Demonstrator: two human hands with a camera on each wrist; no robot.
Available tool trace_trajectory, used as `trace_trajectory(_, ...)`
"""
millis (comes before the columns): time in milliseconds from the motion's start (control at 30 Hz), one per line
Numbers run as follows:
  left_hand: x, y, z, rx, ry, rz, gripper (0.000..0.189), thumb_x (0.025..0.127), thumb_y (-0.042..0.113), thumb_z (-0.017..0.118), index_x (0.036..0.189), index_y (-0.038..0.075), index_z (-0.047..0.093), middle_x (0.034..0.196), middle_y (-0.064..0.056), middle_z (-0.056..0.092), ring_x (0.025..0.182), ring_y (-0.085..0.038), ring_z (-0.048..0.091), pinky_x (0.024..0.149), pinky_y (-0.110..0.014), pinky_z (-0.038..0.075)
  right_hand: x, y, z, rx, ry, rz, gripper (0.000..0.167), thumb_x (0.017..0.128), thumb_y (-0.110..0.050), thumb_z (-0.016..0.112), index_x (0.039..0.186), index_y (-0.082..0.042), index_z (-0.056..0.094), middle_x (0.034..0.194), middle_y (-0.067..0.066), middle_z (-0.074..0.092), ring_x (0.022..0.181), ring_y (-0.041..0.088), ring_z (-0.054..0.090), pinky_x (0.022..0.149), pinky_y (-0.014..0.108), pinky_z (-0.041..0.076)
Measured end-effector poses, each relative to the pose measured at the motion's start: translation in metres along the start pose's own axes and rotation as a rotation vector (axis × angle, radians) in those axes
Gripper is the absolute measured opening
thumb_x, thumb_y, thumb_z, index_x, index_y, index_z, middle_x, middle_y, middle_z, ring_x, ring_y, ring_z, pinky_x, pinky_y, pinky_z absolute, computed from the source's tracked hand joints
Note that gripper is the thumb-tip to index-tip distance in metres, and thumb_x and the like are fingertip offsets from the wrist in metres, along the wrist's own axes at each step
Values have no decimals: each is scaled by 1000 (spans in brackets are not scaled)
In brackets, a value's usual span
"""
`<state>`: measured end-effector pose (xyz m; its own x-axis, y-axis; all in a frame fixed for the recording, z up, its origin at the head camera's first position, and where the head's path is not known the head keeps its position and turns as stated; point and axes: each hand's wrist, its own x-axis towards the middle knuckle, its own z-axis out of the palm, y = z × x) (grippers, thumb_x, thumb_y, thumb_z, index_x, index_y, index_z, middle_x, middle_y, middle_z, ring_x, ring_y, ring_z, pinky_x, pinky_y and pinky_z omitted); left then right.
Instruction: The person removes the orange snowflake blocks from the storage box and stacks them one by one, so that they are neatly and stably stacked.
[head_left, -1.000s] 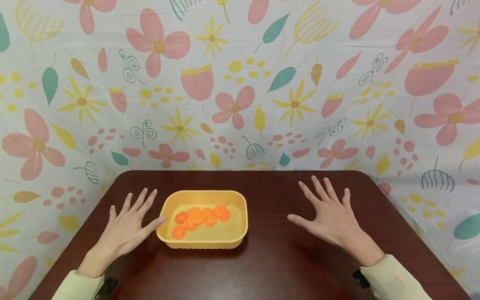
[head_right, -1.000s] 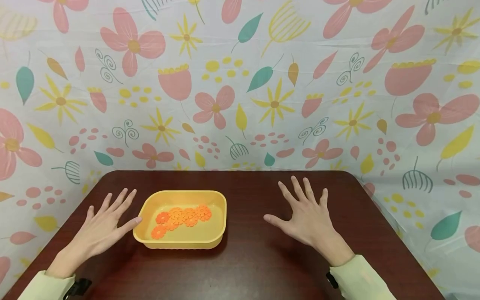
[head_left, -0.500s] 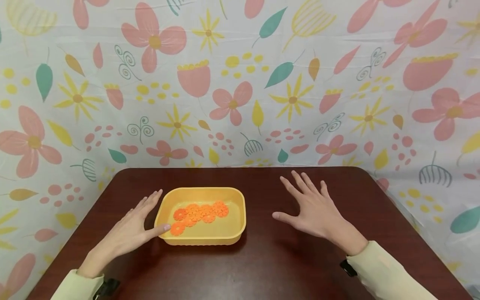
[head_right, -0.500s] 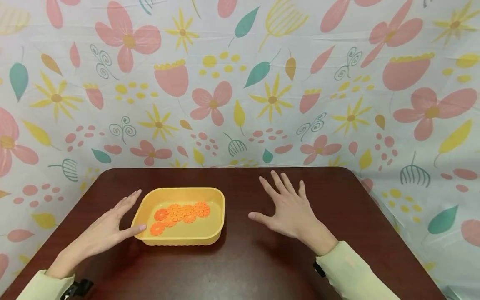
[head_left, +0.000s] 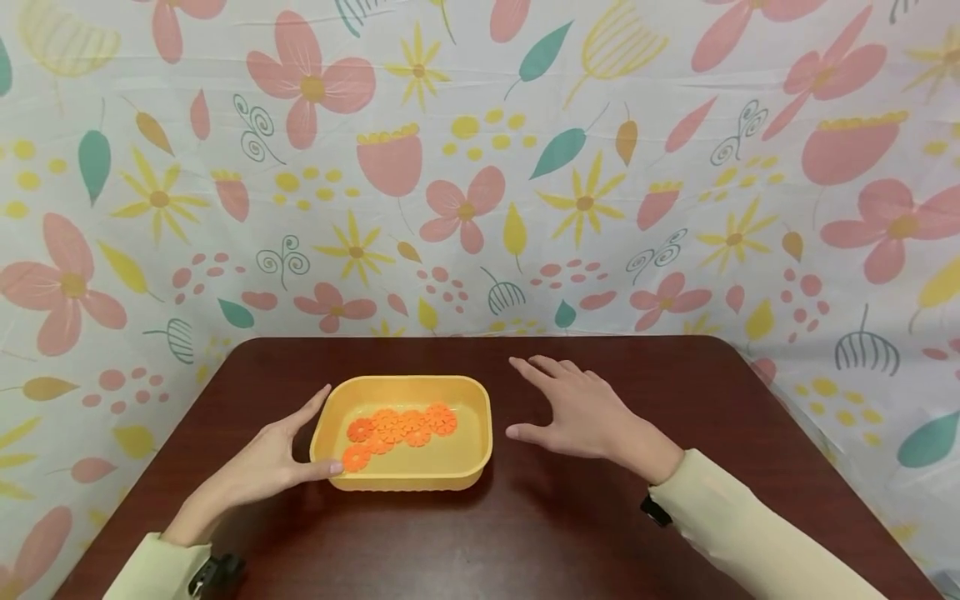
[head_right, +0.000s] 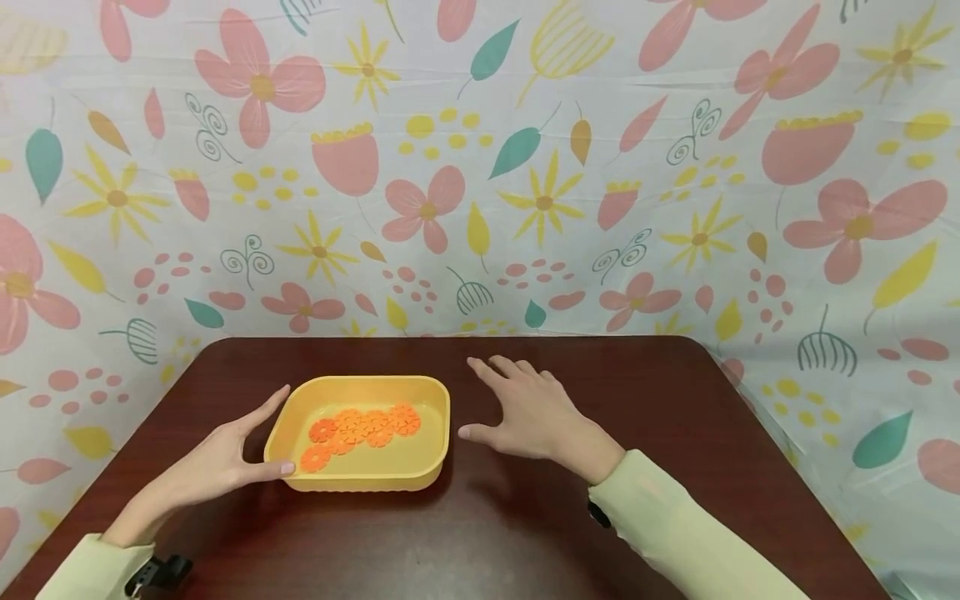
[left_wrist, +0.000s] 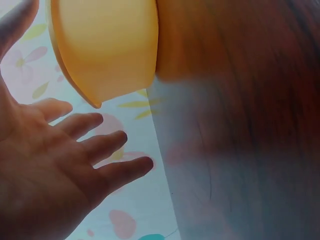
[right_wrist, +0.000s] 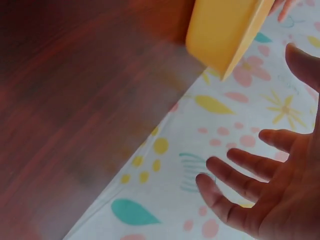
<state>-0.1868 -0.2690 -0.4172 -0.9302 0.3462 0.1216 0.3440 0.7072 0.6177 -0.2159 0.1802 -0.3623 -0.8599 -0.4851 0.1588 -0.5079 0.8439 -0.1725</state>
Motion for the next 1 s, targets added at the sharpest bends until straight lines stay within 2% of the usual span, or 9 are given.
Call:
trace_trajectory(200, 2, -5, 0, -22, -20, 22, 112, 84, 48, 88, 168, 9, 26, 166, -16, 37, 147, -43, 41, 108, -69, 41, 22, -12, 2, 84, -65, -115, 91, 89, -62, 77, 163, -22, 43, 155, 13, 52, 139, 36, 50, 103, 60, 49)
trace_trajectory(433, 3, -13, 0, -44, -46, 30, 114, 82, 51, 89, 167, 6, 28, 167, -15, 36, 149, -43, 37, 111, -70, 36, 48, -23, 9, 224, -185, -227, 79, 92, -37, 83, 159, -16, 49, 155, 7, 51, 142, 27, 46, 110, 51, 45)
trace_trajectory(667, 3, -19, 0, -100, -65, 49, 110, 83, 43, 91, 167, 8, 30, 164, -15, 41, 148, -43, 39, 111, -70, 36, 71, -35, 26, 299, -273, -295, 63, 93, -20, 82, 151, -12, 58, 151, 4, 54, 141, 24, 46, 114, 45, 42)
trace_trajectory(767, 4, -22, 0, -164, -86, 78, 108, 85, 35, 90, 167, 7, 27, 165, -15, 39, 147, -40, 41, 114, -54, 41, 78, -39, 31, 326, -304, -329, 58, 94, -16, 81, 148, -9, 60, 149, 6, 56, 140, 27, 47, 114, 45, 42)
trace_trajectory(900, 7, -27, 0, -284, -126, 118, 106, 88, 23, 88, 168, 5, 22, 168, -18, 33, 145, -40, 43, 105, -25, 46, 87, -42, 35, 371, -331, -368, 59, 92, -11, 82, 147, -6, 60, 143, 10, 61, 125, 33, 57, 101, 42, 50)
trace_trajectory(1000, 8, -29, 1, -352, -147, 122, 104, 89, 18, 86, 168, 3, 20, 169, -20, 28, 147, -43, 40, 101, -20, 46, 95, -43, 37, 400, -351, -368, 62, 90, -9, 85, 147, -4, 60, 139, 12, 63, 112, 33, 60, 90, 36, 52)
